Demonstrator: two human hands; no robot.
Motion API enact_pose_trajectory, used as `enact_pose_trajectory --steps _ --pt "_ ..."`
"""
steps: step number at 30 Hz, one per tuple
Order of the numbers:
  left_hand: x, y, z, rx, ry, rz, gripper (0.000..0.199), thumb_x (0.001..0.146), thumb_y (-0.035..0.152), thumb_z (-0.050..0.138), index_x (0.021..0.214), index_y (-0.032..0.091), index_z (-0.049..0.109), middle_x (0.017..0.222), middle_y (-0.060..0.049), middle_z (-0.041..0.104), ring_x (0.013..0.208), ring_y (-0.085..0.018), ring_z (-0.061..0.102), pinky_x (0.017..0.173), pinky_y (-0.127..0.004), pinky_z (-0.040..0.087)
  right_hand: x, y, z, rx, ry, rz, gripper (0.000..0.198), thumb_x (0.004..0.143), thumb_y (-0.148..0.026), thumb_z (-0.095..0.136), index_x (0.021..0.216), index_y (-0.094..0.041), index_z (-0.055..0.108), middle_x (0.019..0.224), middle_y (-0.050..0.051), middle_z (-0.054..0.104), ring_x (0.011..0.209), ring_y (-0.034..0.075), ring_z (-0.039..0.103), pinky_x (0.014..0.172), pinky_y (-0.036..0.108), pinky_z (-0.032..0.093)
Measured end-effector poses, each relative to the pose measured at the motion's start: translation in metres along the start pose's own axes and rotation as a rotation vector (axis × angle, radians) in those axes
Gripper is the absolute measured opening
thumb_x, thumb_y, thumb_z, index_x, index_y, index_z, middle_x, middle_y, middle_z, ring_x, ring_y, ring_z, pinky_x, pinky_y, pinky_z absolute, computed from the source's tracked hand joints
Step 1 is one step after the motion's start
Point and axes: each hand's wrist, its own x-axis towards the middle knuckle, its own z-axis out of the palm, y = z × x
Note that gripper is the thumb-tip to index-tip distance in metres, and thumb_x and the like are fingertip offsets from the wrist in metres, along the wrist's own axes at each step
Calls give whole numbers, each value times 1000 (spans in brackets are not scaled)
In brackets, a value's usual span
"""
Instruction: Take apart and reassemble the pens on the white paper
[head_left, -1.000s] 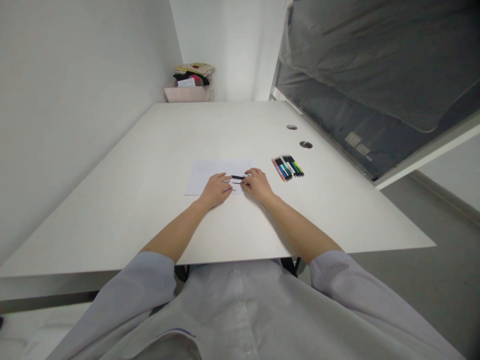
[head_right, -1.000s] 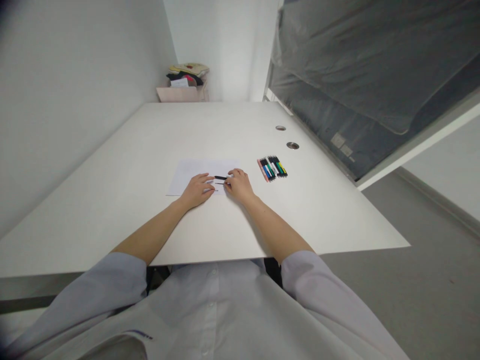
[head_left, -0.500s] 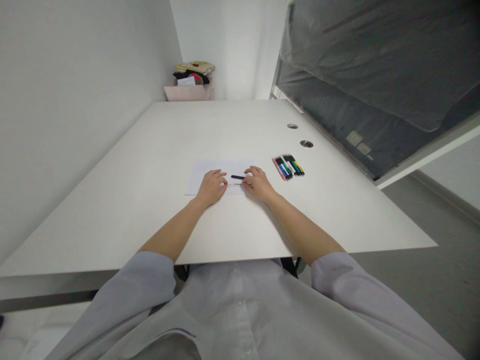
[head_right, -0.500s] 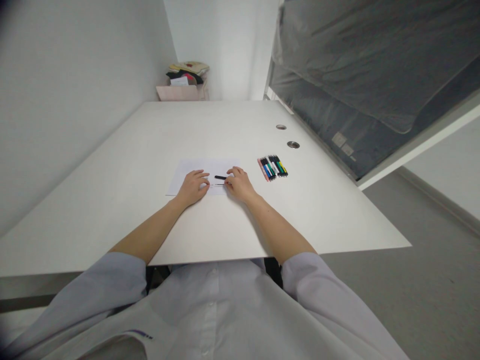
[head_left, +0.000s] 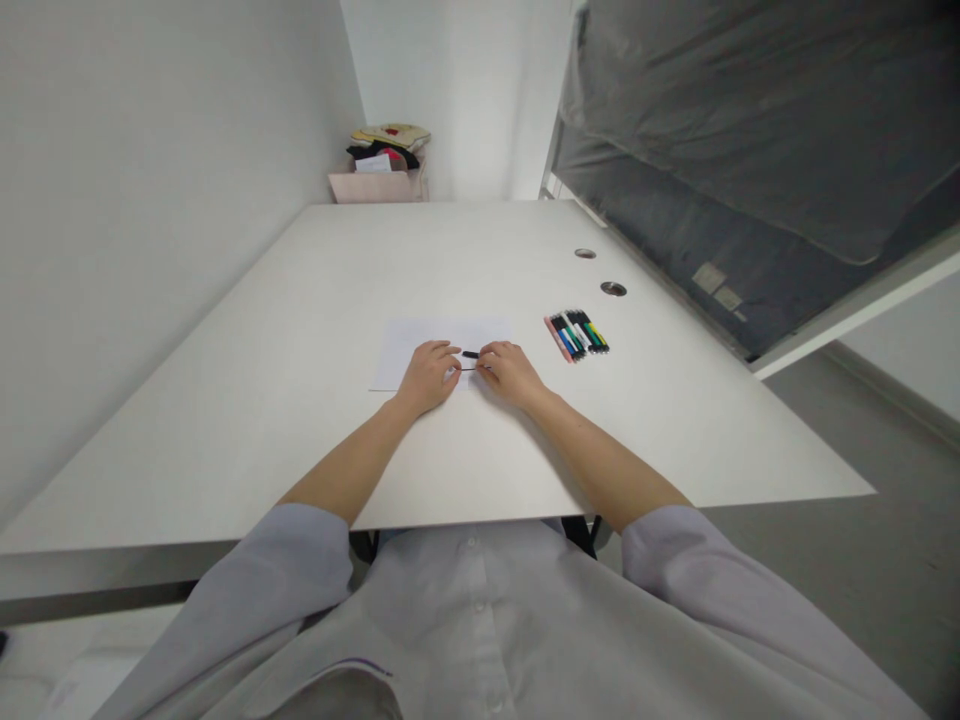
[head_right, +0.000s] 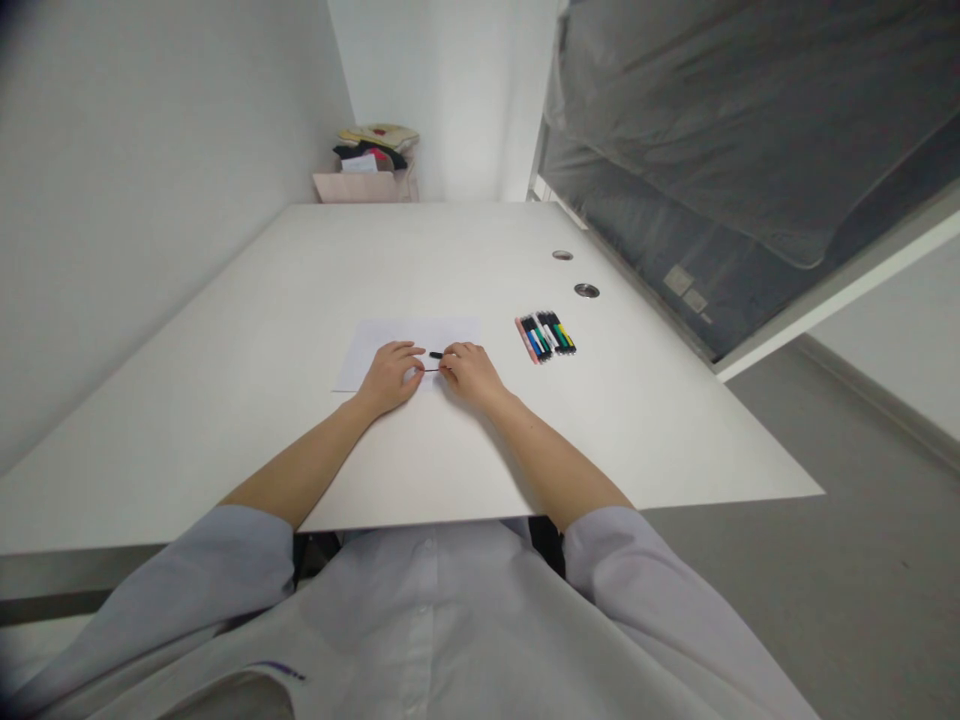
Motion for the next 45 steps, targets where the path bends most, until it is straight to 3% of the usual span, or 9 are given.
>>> enact_pose_trajectory --steps 3,8,14,21,28,37,45 --pt "0 2 0 -17 21 13 22 90 22 51 97 22 72 123 -8 70 126 -26 54 113 -52 37 -1 -7 -1 20 -44 47 29 98 -22 43 106 -20 70 105 9 69 95 22 62 82 32 44" --pt "1 4 0 -32 49 19 23 92 24 49 96 21 71 115 -7 73 121 -25 57 111 -48 38 -4 -13 -1 59 -5 54 29 98 -30 48 118 -20 66 107 9 69 97 21 63 82 28 45" --pt "2 5 -2 -42 36 39 21 92 25 49 97 20 69 112 -8 73 116 -24 59 108 -46 40 -2 -13 -2 39 -18 62 30 98 -30 47 110 -23 74 103 8 69 94 20 64 79 28 46" --pt "-1 -2 0 -29 64 -54 38 83 25 58 120 16 64 121 -12 67 117 -26 58 106 -43 41 -2 -7 -2 55 -1 100 30 97 -30 48 107 -22 75 99 7 68 91 20 64 77 28 45" --pt "2 -11 4 25 -73 -180 25 89 27 54 102 19 74 103 -12 70 104 -29 61 95 -45 47 -3 -3 0 96 26 116 27 96 -29 51 105 -21 76 95 6 68 86 19 62 73 27 42" --pt "2 -8 2 -316 19 -190 20 86 22 57 98 20 73 91 -4 76 84 -19 68 86 -33 53 -3 -2 1 88 16 130 25 96 -27 52 103 -21 76 94 6 68 84 18 62 70 27 40" --pt "3 -2 2 -407 28 -185 16 83 19 62 95 18 72 88 -5 75 83 -18 68 84 -31 53 -2 -5 4 146 39 103 23 94 -26 54 101 -21 76 93 6 67 83 18 61 72 27 41"
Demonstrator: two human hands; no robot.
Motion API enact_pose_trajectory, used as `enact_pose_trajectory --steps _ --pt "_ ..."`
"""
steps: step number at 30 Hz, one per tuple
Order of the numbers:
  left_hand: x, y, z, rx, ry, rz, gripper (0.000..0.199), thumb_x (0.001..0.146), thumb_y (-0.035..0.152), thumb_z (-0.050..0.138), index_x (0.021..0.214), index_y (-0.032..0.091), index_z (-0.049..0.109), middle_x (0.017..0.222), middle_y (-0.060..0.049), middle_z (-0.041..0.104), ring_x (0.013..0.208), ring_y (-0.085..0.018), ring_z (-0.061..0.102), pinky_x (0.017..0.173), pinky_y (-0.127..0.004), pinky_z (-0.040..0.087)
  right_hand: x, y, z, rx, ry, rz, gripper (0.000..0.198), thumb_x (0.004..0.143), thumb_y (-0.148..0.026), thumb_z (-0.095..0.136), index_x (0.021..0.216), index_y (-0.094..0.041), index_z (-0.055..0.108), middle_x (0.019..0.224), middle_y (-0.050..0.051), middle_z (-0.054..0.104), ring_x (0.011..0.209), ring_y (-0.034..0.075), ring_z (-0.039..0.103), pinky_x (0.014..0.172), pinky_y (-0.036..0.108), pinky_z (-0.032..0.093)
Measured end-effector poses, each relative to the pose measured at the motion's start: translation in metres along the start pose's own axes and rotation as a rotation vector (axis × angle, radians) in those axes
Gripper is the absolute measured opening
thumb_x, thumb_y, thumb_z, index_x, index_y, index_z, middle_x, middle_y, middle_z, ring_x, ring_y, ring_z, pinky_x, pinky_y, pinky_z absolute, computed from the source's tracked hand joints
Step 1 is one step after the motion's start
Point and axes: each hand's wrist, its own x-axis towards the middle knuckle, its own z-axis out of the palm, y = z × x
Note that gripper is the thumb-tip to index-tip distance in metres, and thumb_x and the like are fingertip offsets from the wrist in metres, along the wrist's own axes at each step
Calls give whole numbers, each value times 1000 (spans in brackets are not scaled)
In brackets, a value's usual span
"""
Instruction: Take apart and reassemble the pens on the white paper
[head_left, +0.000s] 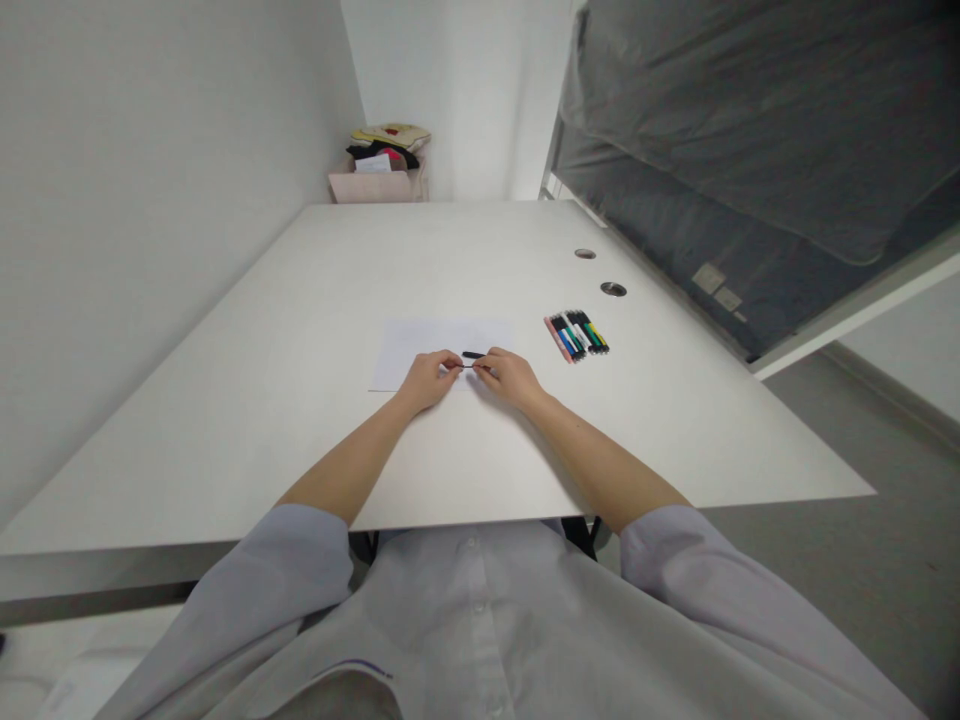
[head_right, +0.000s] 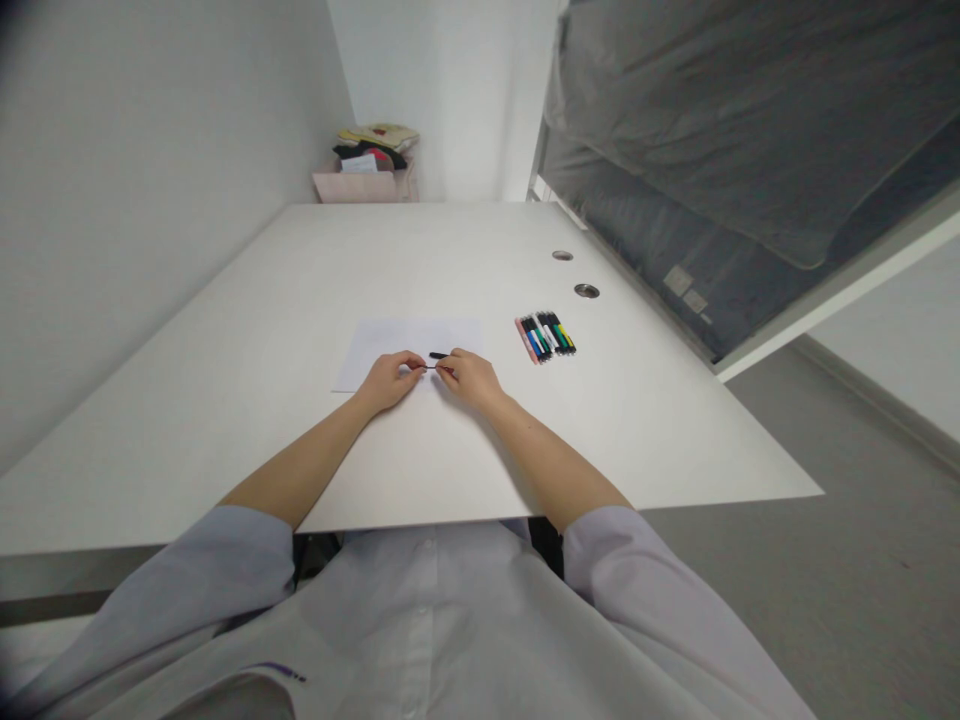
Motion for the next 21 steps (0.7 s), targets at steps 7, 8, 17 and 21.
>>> enact_pose_trajectory --steps 7,8,17,21 --pt "-1 -3 0 -56 2 -49 12 81 21 63 90 17 71 87 -4 74 83 -18 68 84 -33 54 1 4 3 135 69 -5 16 85 -18 56 89 -16 71 88 7 67 76 17 57 73 28 43" --pt "-1 -3 0 -66 4 -58 12 81 21 63 89 17 71 87 -4 74 83 -18 68 85 -33 54 1 4 3 148 79 -4 15 84 -18 55 87 -16 70 87 7 67 75 17 57 73 29 43" --pt "0 -6 2 -123 30 -66 12 81 24 64 89 17 70 88 -4 74 84 -18 68 84 -33 54 2 8 5 200 117 -25 11 83 -18 55 80 -18 66 81 5 66 71 16 54 70 28 42" --pt "-2 -3 2 -96 18 -39 12 81 24 64 88 18 71 87 -3 75 84 -18 68 85 -33 54 2 4 7 204 113 -61 11 84 -17 55 82 -18 66 83 5 65 72 16 55 71 28 43"
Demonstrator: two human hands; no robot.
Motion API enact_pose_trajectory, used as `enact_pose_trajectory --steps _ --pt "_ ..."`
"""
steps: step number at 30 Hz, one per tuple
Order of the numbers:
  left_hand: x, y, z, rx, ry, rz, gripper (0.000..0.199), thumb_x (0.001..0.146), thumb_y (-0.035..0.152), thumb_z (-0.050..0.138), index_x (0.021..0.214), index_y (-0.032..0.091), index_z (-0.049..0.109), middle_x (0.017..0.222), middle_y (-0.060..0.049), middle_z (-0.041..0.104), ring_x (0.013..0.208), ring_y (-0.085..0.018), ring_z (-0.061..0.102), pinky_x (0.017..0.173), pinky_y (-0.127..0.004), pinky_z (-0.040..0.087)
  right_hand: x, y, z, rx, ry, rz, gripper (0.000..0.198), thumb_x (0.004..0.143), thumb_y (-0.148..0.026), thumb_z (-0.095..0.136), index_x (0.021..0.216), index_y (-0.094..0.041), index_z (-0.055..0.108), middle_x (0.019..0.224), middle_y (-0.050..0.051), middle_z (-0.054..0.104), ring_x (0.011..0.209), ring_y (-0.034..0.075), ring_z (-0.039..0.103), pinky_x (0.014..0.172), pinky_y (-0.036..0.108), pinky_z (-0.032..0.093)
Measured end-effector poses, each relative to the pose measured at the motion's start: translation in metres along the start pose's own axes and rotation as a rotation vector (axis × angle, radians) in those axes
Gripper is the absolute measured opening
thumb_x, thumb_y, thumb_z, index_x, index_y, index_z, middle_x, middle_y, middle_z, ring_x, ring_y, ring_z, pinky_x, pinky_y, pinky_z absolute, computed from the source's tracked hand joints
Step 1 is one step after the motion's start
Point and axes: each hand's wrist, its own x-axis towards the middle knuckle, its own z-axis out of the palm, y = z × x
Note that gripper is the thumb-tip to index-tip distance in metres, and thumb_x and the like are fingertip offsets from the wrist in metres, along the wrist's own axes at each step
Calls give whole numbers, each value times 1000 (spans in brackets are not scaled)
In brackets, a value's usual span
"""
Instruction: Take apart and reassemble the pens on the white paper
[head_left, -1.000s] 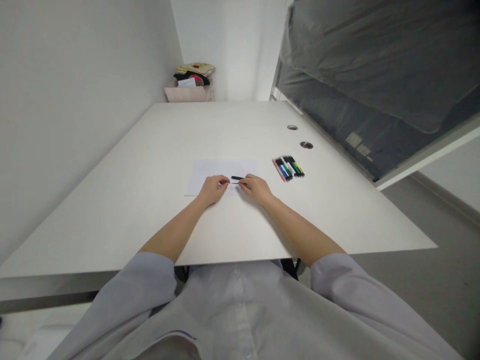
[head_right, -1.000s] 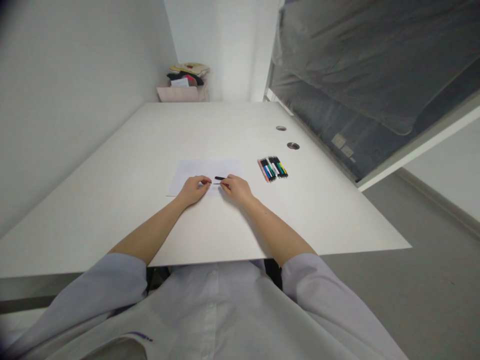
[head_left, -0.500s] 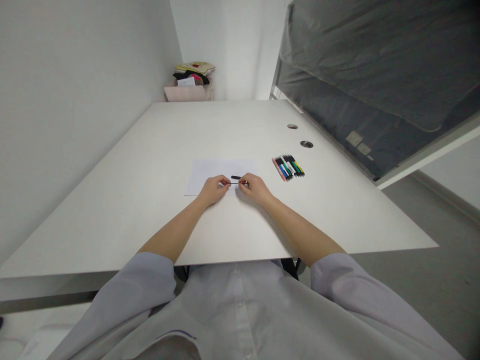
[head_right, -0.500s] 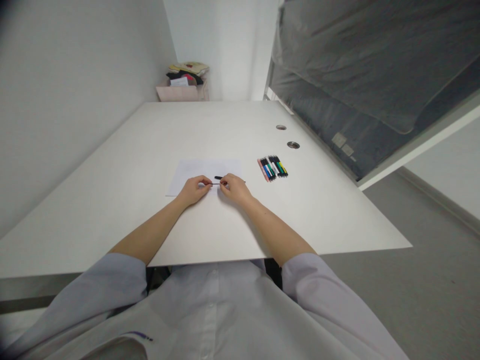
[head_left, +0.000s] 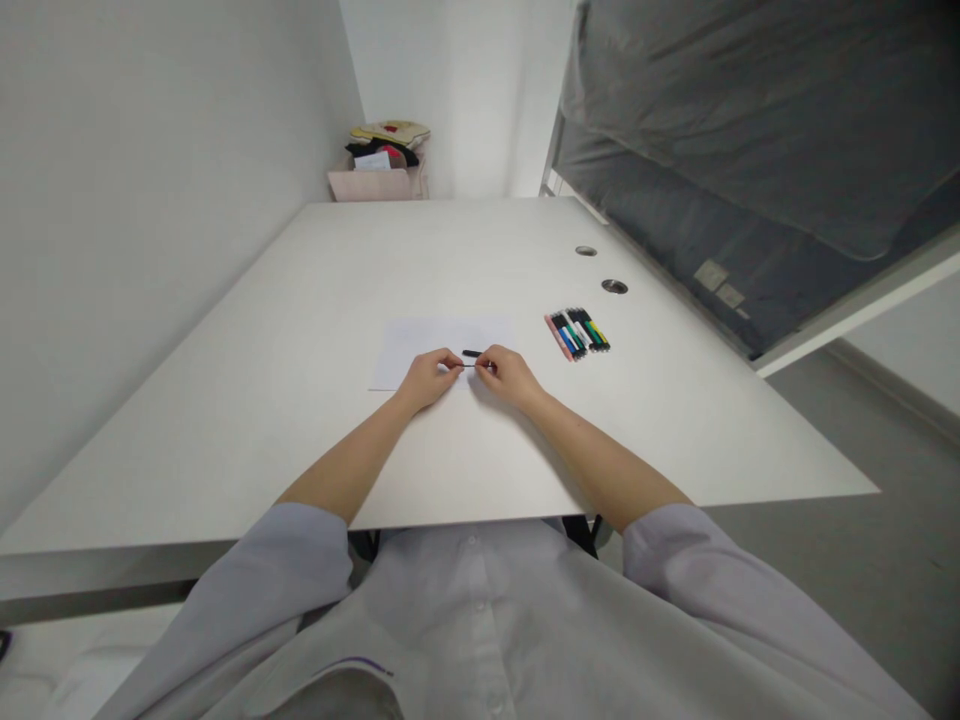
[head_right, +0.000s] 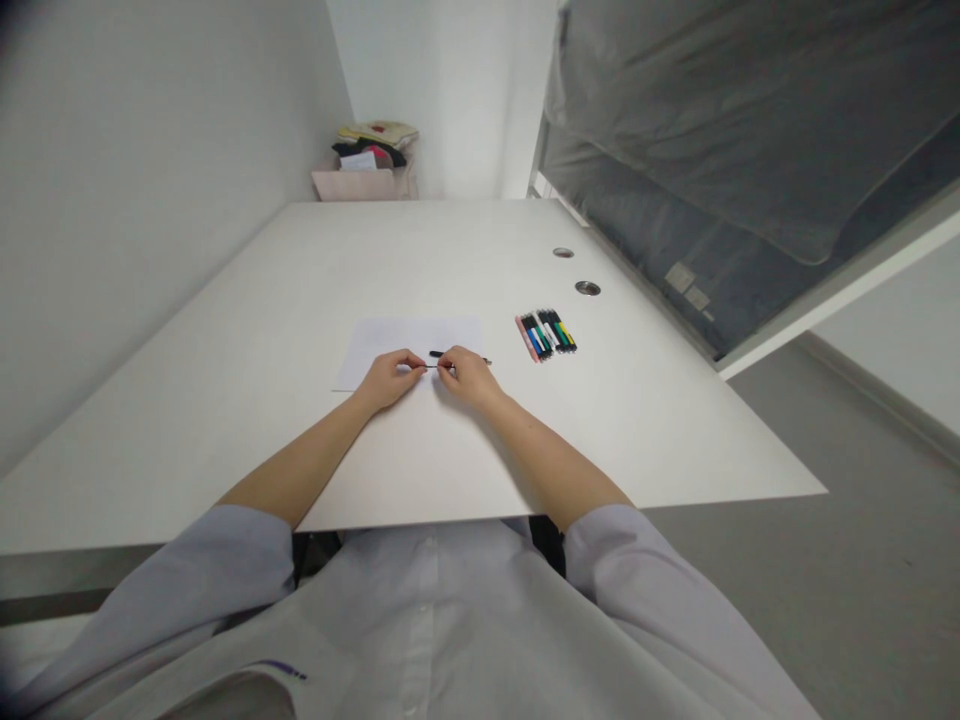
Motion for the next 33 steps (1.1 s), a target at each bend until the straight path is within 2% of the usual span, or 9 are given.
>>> enact_pose_trajectory --steps 11,17,22,26,28,33 --pt "1 4 0 225 -59 102 22 86 23 61 102 21 76 97 -5 77 93 -21 69 93 -38 51 -1 -9 -3 -52 -53 50 16 83 -13 53 88 -18 67 89 6 66 77 18 57 75 29 44" --pt "2 6 -1 284 -83 131 22 89 27 57 97 21 77 94 -6 76 92 -22 67 92 -39 48 0 -10 -2 -35 -66 49 21 82 -13 51 92 -17 69 89 7 67 77 18 58 75 29 44" --pt "3 2 -6 274 -71 138 24 90 29 55 97 20 76 91 -7 75 89 -22 66 90 -37 48 1 -6 -4 -3 -81 21 21 86 -18 52 97 -17 70 94 8 69 87 20 60 79 30 45" --pt "3 -8 -14 244 -29 95 24 89 29 54 96 19 75 94 -7 75 88 -21 67 87 -35 50 3 8 -12 -97 75 125 25 89 -20 48 98 -16 71 98 11 69 96 24 59 89 36 44" --pt "2 -13 -17 227 -17 72 24 88 29 54 95 19 75 95 -7 75 90 -21 67 87 -34 51 4 17 -16 -164 110 201 27 88 -18 48 99 -15 72 100 12 70 99 26 58 91 38 43" --pt "2 -19 -20 241 -15 38 24 87 30 54 94 20 75 96 -6 75 91 -21 67 88 -35 51 4 25 -18 -299 10 253 29 89 -22 53 108 -17 75 106 12 70 101 29 55 92 41 41"
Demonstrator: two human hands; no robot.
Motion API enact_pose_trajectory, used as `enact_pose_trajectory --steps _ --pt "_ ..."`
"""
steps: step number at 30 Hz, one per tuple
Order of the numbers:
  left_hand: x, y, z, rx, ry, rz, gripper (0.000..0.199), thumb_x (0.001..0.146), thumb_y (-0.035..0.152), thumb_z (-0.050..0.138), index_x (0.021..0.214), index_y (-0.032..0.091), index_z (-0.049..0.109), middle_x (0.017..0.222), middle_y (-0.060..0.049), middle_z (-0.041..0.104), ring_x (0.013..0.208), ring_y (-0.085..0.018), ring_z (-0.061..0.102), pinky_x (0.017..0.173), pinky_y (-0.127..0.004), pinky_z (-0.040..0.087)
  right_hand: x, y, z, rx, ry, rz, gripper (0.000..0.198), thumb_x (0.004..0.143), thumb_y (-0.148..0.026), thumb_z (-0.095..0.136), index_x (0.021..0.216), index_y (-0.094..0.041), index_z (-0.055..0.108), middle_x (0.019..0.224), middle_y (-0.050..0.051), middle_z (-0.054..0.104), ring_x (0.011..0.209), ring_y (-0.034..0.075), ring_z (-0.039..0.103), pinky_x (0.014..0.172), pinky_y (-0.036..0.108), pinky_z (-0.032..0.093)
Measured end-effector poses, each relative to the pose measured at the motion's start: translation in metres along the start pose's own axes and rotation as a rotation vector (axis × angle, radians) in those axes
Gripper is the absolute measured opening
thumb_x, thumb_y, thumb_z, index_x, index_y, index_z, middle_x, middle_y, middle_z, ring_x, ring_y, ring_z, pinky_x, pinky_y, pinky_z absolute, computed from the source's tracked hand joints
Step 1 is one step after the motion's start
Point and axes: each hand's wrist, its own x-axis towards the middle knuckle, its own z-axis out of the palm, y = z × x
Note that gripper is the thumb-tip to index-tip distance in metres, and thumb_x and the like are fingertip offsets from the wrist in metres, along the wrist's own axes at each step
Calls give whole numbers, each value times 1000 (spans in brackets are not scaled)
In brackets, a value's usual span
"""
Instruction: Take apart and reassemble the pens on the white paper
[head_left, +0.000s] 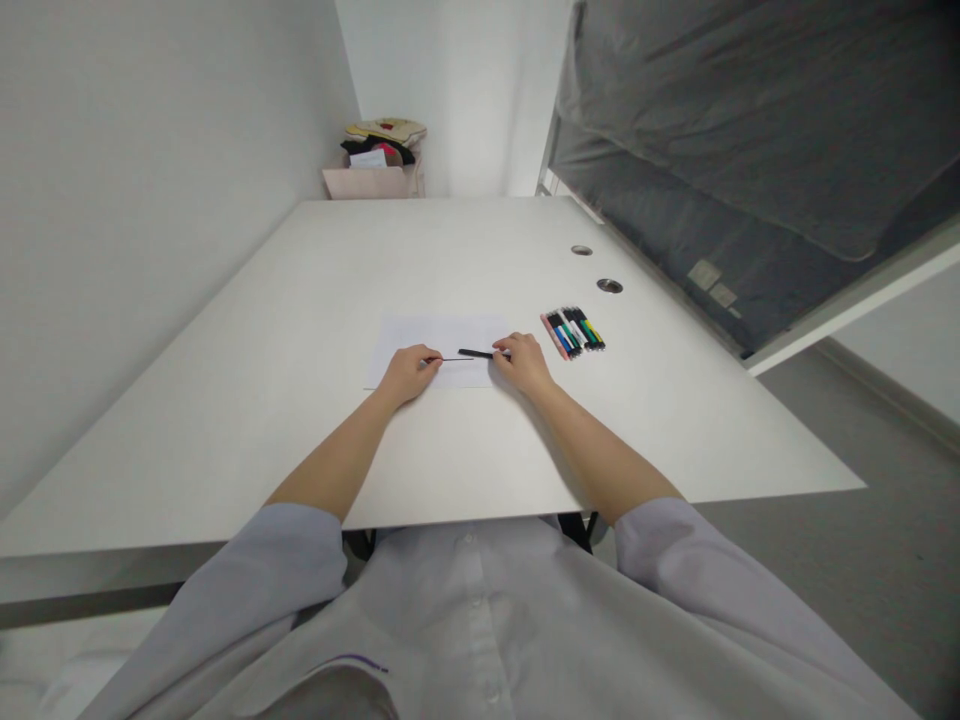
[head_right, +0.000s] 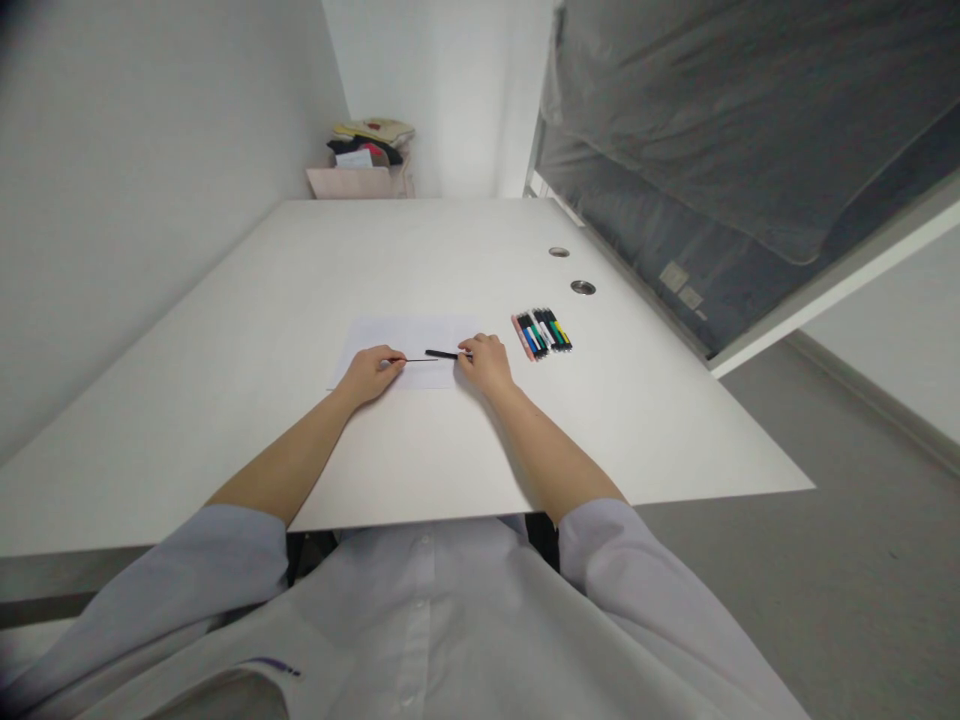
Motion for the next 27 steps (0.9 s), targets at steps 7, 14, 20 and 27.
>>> enact_pose_trajectory --steps 7,14,20,27 --pt "0 2 1 37 -16 25 26 88 30 53 95 20 75 94 -6 75 89 -21 67 87 -35 51 -2 -10 8 -91 -25 -7 29 91 -28 56 110 -20 77 109 17 67 106 34 50 91 47 40" --pt "1 3 -1 23 -11 29 26 88 30 53 95 19 75 95 -7 75 89 -21 67 87 -34 51 2 -14 8 -98 -64 0 27 94 -27 55 108 -22 77 109 16 65 106 33 50 90 46 39" --pt "2 -1 -5 40 30 23 25 87 30 54 94 20 75 95 -6 75 90 -21 67 89 -34 51 -1 -8 2 -83 -27 -16 28 93 -23 53 107 -21 77 110 15 67 107 32 49 90 46 39" --pt "1 -10 -13 48 78 11 25 88 31 53 92 20 74 94 -7 75 90 -21 67 90 -35 51 -2 11 -5 -55 17 -13 26 91 -22 55 103 -22 78 107 11 69 106 31 51 91 44 40"
